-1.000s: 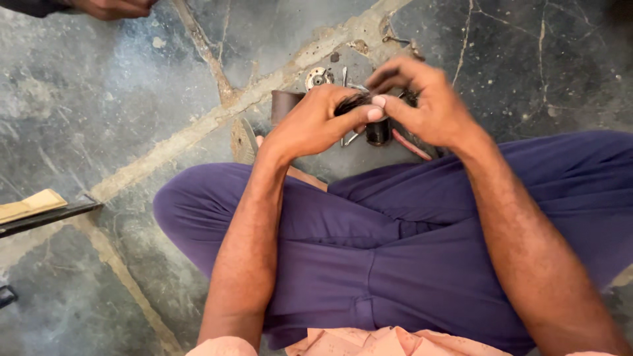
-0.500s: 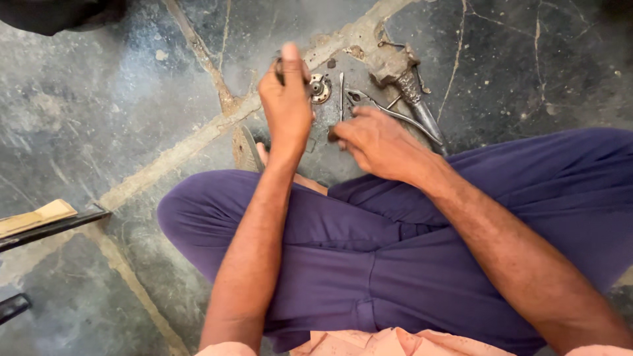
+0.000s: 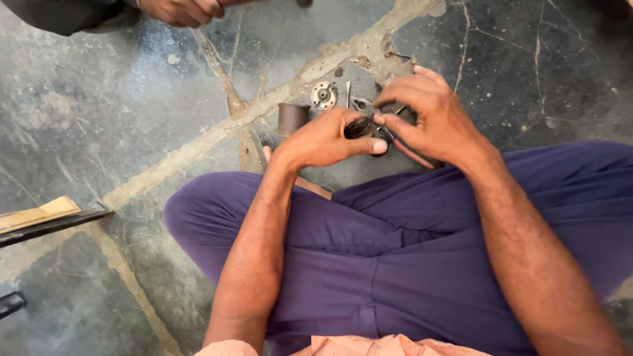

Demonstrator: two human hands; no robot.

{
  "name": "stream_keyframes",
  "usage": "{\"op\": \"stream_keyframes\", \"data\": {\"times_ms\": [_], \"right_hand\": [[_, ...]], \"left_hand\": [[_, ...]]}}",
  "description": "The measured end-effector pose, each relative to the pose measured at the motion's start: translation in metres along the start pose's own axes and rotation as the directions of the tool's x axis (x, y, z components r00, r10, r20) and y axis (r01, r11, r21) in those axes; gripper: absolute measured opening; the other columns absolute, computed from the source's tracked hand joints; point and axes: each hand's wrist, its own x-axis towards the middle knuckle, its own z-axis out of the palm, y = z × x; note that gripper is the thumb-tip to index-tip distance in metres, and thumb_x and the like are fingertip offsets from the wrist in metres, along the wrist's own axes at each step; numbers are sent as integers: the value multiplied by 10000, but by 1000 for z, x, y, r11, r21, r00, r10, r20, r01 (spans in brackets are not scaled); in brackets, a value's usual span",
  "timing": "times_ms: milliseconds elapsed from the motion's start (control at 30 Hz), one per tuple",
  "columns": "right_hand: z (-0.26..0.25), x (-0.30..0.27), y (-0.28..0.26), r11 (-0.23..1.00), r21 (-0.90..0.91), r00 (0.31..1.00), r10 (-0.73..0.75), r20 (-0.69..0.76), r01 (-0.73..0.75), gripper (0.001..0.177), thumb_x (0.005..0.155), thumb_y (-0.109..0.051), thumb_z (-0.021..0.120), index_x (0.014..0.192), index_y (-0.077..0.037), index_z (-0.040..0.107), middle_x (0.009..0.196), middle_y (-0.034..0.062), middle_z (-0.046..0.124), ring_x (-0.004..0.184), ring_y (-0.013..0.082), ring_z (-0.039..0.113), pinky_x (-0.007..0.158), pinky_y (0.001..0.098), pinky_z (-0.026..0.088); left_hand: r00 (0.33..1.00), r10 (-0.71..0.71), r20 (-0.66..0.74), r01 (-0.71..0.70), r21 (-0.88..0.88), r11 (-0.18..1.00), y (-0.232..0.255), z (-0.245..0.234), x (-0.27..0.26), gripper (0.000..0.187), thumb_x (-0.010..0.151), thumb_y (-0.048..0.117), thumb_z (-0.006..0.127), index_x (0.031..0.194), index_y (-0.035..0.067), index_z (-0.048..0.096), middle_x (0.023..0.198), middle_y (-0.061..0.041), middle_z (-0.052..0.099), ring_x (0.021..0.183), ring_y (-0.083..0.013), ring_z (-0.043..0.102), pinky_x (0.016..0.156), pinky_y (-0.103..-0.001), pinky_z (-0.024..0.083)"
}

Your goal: The person sits on the floor and uses pliers to strip the insulation from a bundle of wires and manipulate a cylindrical electrical component. Another person sits nearby, using a hammer to work on a separate motor part.

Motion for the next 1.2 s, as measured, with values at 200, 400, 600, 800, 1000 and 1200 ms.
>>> {"op": "stream_keyframes", "data": {"times_ms": [200,400,600,800,1000,1200], "right_hand": [[6,-1,15,994,102,998,20,61,-26,209,938,-147,695,1107,-24,687,1154,146,719,1130,322,664,1029,436,493],[42,0,15,981,187,990,33,139,-59,258,918,-158,710,1135,-25,666,1081,160,691,1030,356,654,913,455,517],[67,-5,-5,991,-43,951,-110,288,127,187,901,-183,675,1053,-76,696,1138,86,684,1192,292,586,1040,484,400],[73,-7,-18,966,-173,940,-129,316,191,315,749,-108,653,1052,-40,704,1226,145,659,1229,313,541,1038,503,370],[65,-4,-20,928,-177,936,-294,195,329,194,713,-97,642,900,-68,685,1165,144,690,1215,331,595,1080,514,405],[14,-4,-15,951,-307,957,-131,-260,47,177,920,-11,629,1096,-20,655,992,160,660,1008,388,647,1017,488,513]], "left_hand": [[990,116,-85,-129,-162,978,9,2,-6,402,1095,381,620,904,29,652,746,-2,566,683,-108,507,612,-317,417],[704,477,-527,-295,394,871,16,10,-9,239,1098,264,641,1095,28,678,960,-105,704,888,-240,692,772,-352,541],[526,170,-833,-380,-51,924,2,17,3,364,1143,343,545,1038,18,669,911,-71,751,826,-176,728,743,-342,601],[623,-190,-759,-658,-639,398,-12,3,8,449,1149,451,494,909,89,609,569,51,493,429,-56,512,414,-285,468],[438,116,-892,137,194,971,-3,-6,6,428,1036,491,521,1022,100,694,740,-90,718,641,-246,705,568,-398,502],[907,-94,-411,205,235,950,14,7,8,409,956,511,647,1035,126,759,854,-126,737,793,-295,690,663,-421,497]]}}
